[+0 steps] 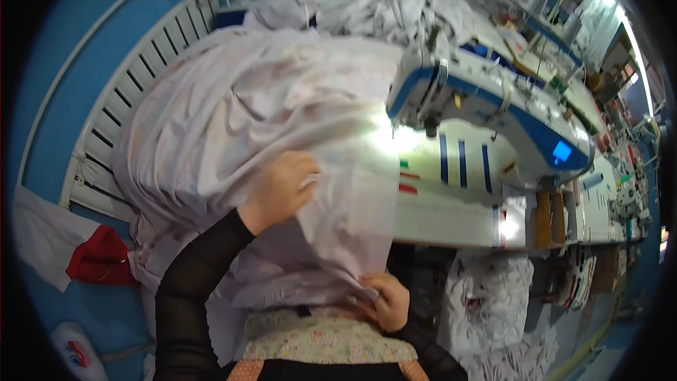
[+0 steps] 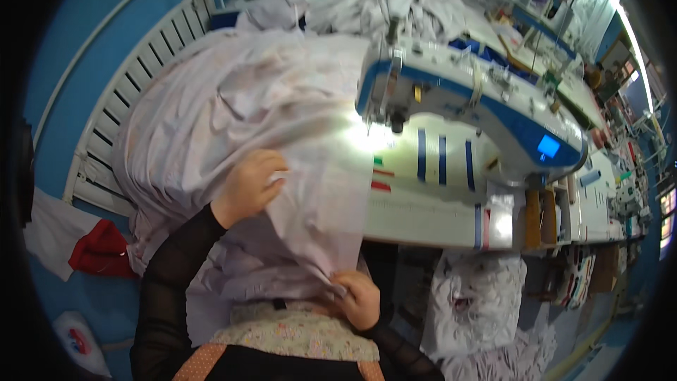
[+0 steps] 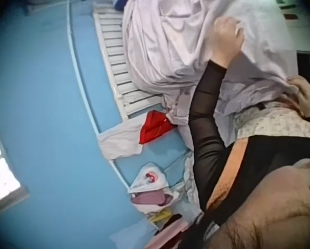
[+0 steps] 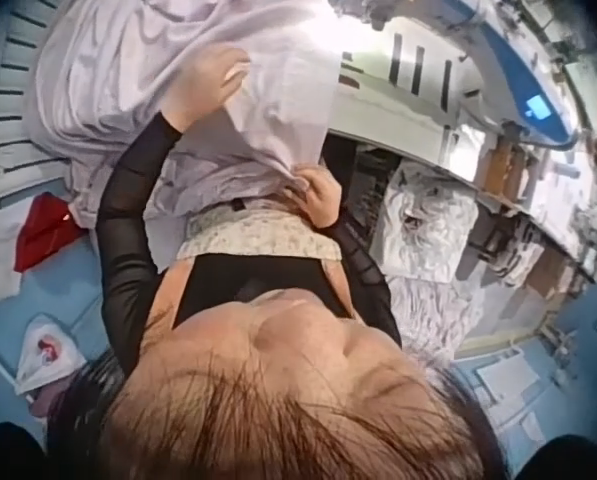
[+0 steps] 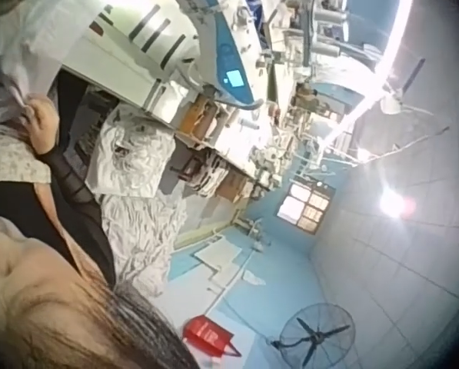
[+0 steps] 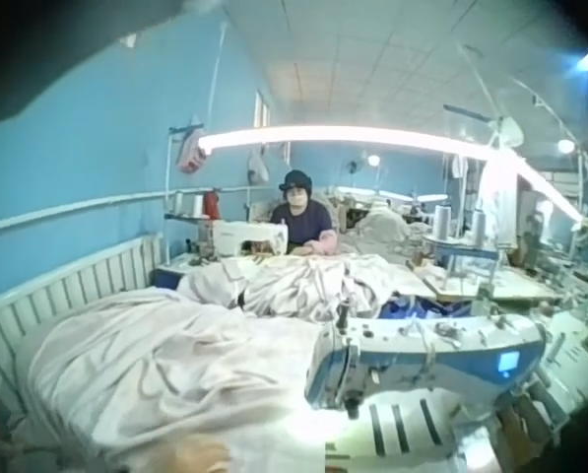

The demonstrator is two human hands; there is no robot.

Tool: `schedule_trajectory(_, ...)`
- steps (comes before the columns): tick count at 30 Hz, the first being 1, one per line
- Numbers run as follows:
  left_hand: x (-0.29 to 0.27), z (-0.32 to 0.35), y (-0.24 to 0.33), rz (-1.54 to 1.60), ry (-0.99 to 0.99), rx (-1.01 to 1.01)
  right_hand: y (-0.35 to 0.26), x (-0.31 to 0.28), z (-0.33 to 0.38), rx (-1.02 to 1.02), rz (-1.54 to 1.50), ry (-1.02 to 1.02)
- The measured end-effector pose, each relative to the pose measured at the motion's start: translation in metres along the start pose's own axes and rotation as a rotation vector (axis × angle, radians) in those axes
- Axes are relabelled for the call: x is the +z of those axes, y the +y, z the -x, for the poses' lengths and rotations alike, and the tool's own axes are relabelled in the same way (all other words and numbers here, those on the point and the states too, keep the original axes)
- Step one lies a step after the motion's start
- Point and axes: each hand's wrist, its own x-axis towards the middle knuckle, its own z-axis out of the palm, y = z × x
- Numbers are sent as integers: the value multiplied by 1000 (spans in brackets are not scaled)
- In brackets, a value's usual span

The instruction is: The person is sewing pieces of white fabric together using a sewing machine.

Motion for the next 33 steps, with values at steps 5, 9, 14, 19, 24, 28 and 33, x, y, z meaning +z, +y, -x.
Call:
schedule_trajectory(5, 32, 0, 30, 134, -266, 259, -3, -8, -5, -82, 20, -37)
schedule_trajectory(9, 23, 26, 11, 2, -308, 219, -1, -15, -5, -133, 8, -20)
schedule_trajectory(14, 4, 36, 22, 3, -348, 113, 8, -9, -3, -65, -23, -37)
schedule_trajectory(19, -1, 23, 24, 102, -252, 15, 16, -10, -3, 36, -41, -28)
schedule_trajectory(24, 3, -12, 4, 131, -176, -158, 17, -19, -3, 87, -70, -130)
schedule_trajectory(28, 23, -25, -35, -222, -5, -192, 29, -13, -9, 117, -68, -162)
schedule_trajectory(33, 41, -33, -55, -281, -23, -311, 39, -14, -19, 164, -76, -201)
